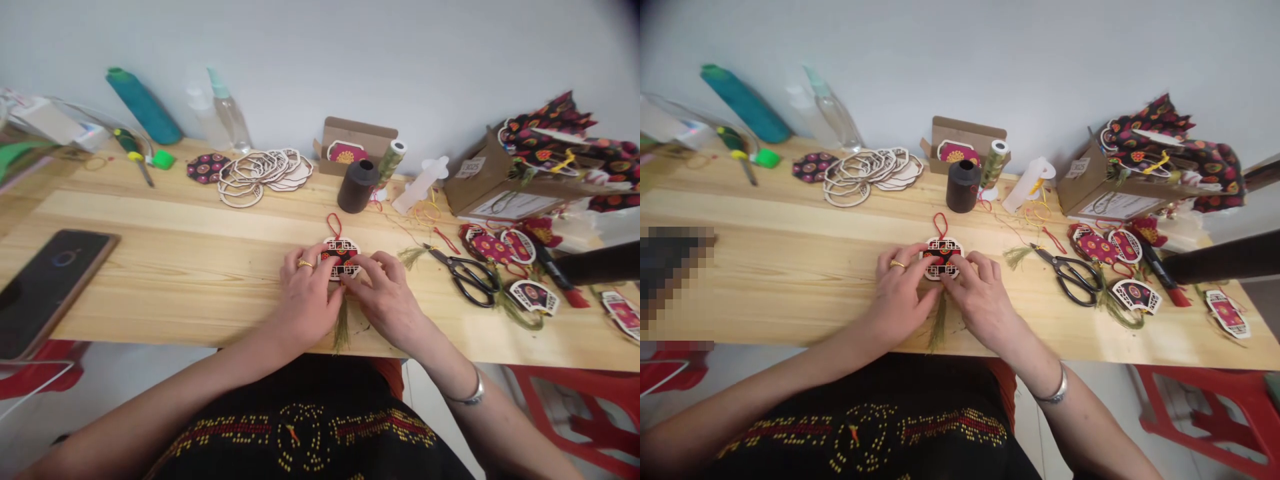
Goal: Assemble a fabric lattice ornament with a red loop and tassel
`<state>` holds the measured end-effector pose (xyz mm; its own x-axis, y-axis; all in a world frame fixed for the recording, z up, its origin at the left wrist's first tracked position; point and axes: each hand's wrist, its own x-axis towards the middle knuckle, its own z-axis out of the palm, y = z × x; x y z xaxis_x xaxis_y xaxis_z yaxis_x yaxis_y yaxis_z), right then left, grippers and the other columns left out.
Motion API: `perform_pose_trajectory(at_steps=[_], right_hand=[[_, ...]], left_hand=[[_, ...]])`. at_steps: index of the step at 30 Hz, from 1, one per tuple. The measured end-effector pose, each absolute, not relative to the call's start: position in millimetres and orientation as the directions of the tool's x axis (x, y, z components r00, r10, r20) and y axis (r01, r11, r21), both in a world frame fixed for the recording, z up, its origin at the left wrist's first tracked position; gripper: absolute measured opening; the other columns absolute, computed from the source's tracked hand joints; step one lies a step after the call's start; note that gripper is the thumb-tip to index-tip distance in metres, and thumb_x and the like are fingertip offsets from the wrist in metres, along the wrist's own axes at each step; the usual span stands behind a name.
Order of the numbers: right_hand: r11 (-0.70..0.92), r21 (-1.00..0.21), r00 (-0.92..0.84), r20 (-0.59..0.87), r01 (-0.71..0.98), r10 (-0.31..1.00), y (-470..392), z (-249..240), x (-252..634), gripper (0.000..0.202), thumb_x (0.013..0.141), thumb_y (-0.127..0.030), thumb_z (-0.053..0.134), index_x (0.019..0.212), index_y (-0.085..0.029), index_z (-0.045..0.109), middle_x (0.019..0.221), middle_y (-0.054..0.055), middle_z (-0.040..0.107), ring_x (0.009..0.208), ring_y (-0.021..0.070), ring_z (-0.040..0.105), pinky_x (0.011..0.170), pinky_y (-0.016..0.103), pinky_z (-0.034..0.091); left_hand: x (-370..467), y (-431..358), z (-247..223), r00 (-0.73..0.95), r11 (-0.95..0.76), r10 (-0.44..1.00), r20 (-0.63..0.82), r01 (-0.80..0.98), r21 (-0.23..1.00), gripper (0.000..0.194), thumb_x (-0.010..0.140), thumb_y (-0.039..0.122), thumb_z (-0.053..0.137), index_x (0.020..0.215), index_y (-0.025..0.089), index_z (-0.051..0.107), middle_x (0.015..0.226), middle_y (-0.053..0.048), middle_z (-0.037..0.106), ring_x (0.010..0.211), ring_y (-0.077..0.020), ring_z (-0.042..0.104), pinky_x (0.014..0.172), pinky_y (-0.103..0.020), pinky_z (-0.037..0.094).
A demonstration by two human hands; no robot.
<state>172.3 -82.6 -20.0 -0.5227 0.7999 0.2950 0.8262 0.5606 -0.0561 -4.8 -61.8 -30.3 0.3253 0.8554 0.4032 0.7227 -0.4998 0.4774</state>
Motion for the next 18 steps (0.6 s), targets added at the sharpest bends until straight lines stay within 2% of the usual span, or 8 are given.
perform_pose_trajectory(at_steps=[9, 18], right_hand=[[0.535, -0.125, -0.487, 0.280, 0.836, 0.827, -81.7, -18.7, 172.0, 0.046, 0.075, -0.001, 0.052, 0.115, -0.022, 0.061, 0.133, 0.011, 0.045, 0.117, 0.0319, 0.034, 0.092, 0.047, 0.038], [0.528, -0.156, -0.477, 0.273, 0.835, 0.836, -81.7, -19.0, 173.1, 0.048, 0.074, 0.001, 0.051, 0.114, -0.023, 0.062, 0.133, 0.011, 0.045, 0.117, 0.0316, 0.033, 0.090, 0.046, 0.039]], left_hand=[[-5.2, -58.0, -37.1, 0.278, -0.484, 0.859, 0.430, 0.718, 0.501, 0.023, 0.079, 0.019, 0.063, 0.102, 0.018, 0.061, 0.122, -0.011, 0.055, 0.108, -0.0310, 0.043, 0.091, -0.053, 0.043], [-4.4, -55.1, -38.9, 0.297, -0.473, 0.871, 0.392, 0.724, 0.503, 0.021, 0.077, 0.017, 0.066, 0.098, 0.016, 0.063, 0.122, -0.011, 0.056, 0.107, -0.0309, 0.044, 0.090, -0.052, 0.044]])
